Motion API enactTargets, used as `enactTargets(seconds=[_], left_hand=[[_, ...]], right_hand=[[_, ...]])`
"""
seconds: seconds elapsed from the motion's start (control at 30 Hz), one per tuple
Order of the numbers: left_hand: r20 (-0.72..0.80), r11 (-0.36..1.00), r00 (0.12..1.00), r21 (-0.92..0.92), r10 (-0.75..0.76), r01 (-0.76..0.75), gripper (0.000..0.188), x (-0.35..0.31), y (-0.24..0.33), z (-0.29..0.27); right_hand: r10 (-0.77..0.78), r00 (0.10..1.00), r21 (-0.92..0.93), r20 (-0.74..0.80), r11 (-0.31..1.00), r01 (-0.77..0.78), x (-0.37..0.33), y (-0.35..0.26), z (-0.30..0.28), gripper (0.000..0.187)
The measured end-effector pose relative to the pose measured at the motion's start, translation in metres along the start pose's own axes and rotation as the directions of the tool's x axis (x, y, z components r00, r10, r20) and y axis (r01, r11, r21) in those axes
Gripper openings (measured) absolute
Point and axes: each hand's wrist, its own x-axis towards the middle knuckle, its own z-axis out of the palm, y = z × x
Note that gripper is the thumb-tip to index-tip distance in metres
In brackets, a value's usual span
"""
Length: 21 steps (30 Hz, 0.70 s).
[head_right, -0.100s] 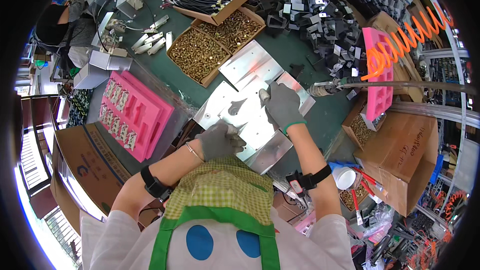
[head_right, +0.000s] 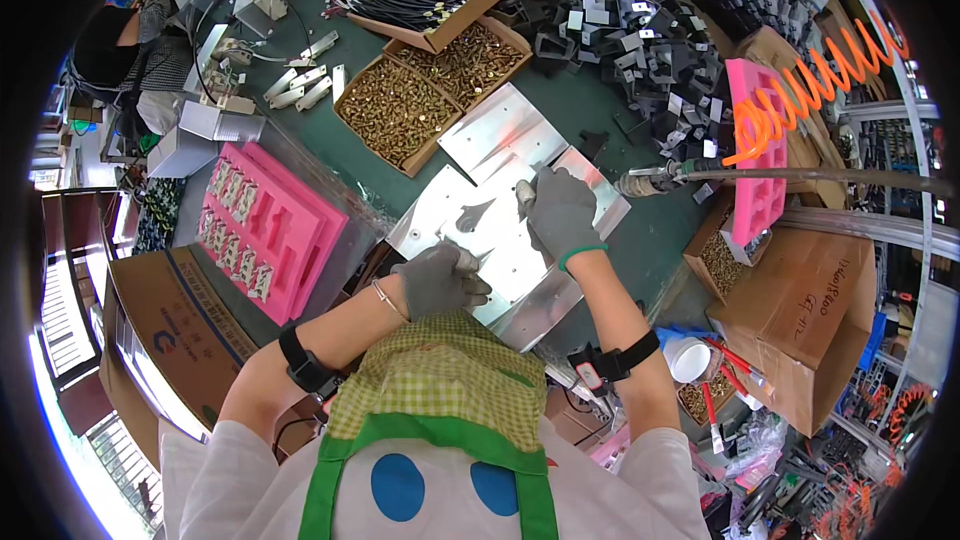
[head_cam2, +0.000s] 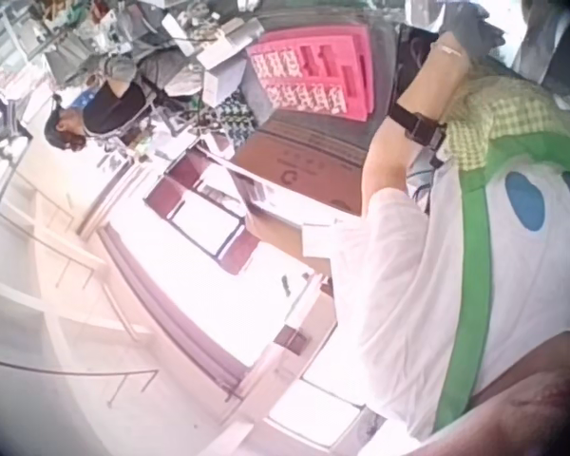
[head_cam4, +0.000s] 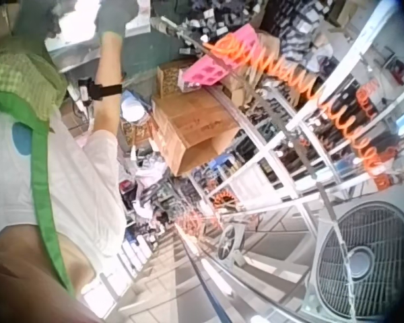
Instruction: Assemble metal heatsink or plate components by aligning them and using a power drill to secure wires/connectors.
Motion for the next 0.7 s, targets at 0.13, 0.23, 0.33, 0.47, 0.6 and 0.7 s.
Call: enactTargets(seconds=[0.13, 0.23, 0.33, 0.47, 0.6, 0.7], left_hand=[[-0.079, 0.998, 0.997, -0.058, 0.001, -0.006, 0.008, -0.007, 0.005, 0.006], [0.032, 0.999, 0.999, -0.008, 0.036, -0.036, 0.011, -0.024, 0.006, 0.01], [0.093, 0.989, 0.987, 0.054, 0.129, -0.135, 0.022, -0.051, -0.004, 0.023], [0.057, 0.898, 0.914, 0.17, 0.401, -0.405, 0.048, -0.077, -0.03, 0.048], [0.141, 0.482, 0.696, 0.624, 0.704, -0.614, 0.065, -0.086, -0.028, 0.053], [0.15, 0.322, 0.713, 0.816, 0.685, -0.481, 0.05, -0.094, -0.019, 0.059]], right_hand=[[0.022, 0.999, -0.107, -0.034, 0.994, -0.026, 0.001, -0.003, -0.006, 0.037], [0.002, 0.995, -0.157, -0.102, 0.987, -0.018, -0.005, -0.005, -0.02, 0.038], [-0.003, 0.982, -0.122, -0.187, 0.992, -0.02, -0.025, -0.005, -0.045, 0.038], [-0.04, 0.871, 0.015, -0.49, 0.998, 0.054, -0.078, -0.003, -0.07, 0.042], [0.068, 0.791, 0.202, -0.608, 0.977, 0.071, -0.119, -0.004, -0.071, 0.055], [0.131, 0.711, 0.244, -0.69, 0.968, 0.059, -0.137, -0.012, -0.077, 0.055]])
